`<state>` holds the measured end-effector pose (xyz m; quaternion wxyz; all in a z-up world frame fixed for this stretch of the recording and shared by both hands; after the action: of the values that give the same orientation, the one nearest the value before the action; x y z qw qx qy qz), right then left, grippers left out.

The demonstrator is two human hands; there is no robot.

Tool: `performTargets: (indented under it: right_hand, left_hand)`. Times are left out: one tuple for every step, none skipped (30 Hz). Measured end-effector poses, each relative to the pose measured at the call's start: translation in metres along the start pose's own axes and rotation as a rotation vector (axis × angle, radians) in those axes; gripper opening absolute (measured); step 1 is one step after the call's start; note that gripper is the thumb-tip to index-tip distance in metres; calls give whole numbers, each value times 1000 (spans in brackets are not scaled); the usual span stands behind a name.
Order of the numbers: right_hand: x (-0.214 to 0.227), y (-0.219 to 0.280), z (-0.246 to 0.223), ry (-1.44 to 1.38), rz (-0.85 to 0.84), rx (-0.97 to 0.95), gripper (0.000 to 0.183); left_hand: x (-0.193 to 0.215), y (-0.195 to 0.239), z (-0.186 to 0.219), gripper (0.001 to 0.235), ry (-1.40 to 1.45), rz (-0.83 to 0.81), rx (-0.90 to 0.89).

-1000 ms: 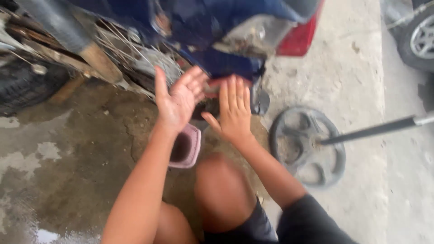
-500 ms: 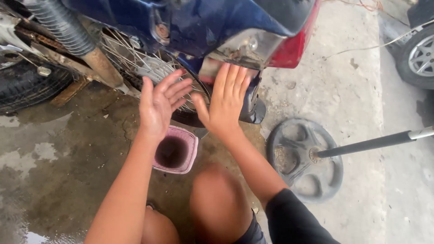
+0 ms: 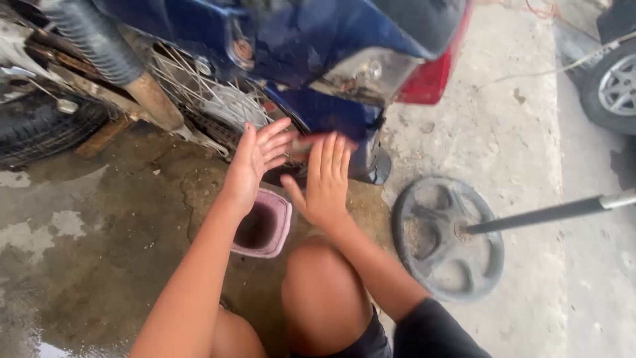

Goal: Sanding the rear plastic panel of a motorcycle using sandpaper and water to prepare the surface for painting or repair.

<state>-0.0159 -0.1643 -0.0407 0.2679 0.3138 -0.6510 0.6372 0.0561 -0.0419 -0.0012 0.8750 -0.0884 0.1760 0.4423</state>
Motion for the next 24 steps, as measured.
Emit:
performTargets:
  right_hand:
    - [-2,-7,1,-6,5,7,104]
    - [-5,-14,2,-10,6,37,101]
    - [-3,-9,5,-6,-11,49,98]
    - [6,-22,2,-3,-26,37,98]
    - [15,-39,-2,56,-25,50,99]
    - [23,-57,-7,115,-24,63,100]
    - [21,-42,4,110,-32,63,100]
    - [17,-28,14,138,-64,72,97]
    - [11,-20,21,163,-82,90,94]
    - [9,-11,27,155,-74,100,94]
    - [5,-1,32,198,-66,119,94]
    - [1,10,39,240,-57,139,96]
    - [9,-11,23,239,-65,137,96]
    - [18,-31,8,199,-64,155,96]
    - [29,-51,-2,171,-64,169,97]
    - [46,-58,-7,182,-74,165,97]
    - [54,-72,-18,247,-144,172,94]
    - [62,-86,-32,312,-214,179,91]
    - [54,-70,-16,304,-215,185,91]
    - [52,-54,-3,303,-139,205,91]
    - [47,-42,9,299,-55,228,91]
    - [40,-34,9,288,-47,235,91]
    - [34,-27,17,319,-40,239,90]
    - [28,-20,27,350,-32,242,90]
  left_hand:
    - [5,-3,3,89,-3,7,-7]
    - [13,-6,6,91,15,54,-21]
    - [15,-4,0,93,41,91,-10]
    - [15,-2,-3,93,45,88,8]
    - [16,-2,-1,90,52,108,-21]
    - [18,-1,3,86,59,127,-50]
    - [18,1,2,86,61,133,-43]
    - [18,3,1,88,29,129,-13]
    - [21,3,5,91,-8,129,0]
    - [22,6,15,91,-12,139,-10]
    - [25,10,21,91,-9,174,-10]
    - [26,14,26,91,-6,208,-10]
    - [29,13,24,91,-3,210,-2]
    - [32,12,21,89,10,252,-7]
    - [30,8,16,87,29,284,-11]
    - [20,5,8,87,38,275,-2]
    - [23,3,5,82,-7,325,32]
    - [27,3,4,78,-52,375,67]
    - [33,4,0,78,-53,386,66]
    - [36,5,-2,72,-74,344,48]
    - [42,5,-2,66,-100,304,23]
    - [50,12,8,66,-106,317,15]
    - [54,15,16,65,-115,327,6]
    - [55,18,22,64,-125,337,-3]
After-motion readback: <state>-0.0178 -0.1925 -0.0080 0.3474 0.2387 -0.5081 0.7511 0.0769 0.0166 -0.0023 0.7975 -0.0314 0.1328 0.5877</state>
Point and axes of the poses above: each hand's wrist, its own y-axis away from the middle knuckle, its own x-axis out of the back of the hand, z = x × y, the point moved 7 cm from there along -y, towards the middle knuckle, and after that the axes turned 1 degree about -x, right-handed, at the moved point
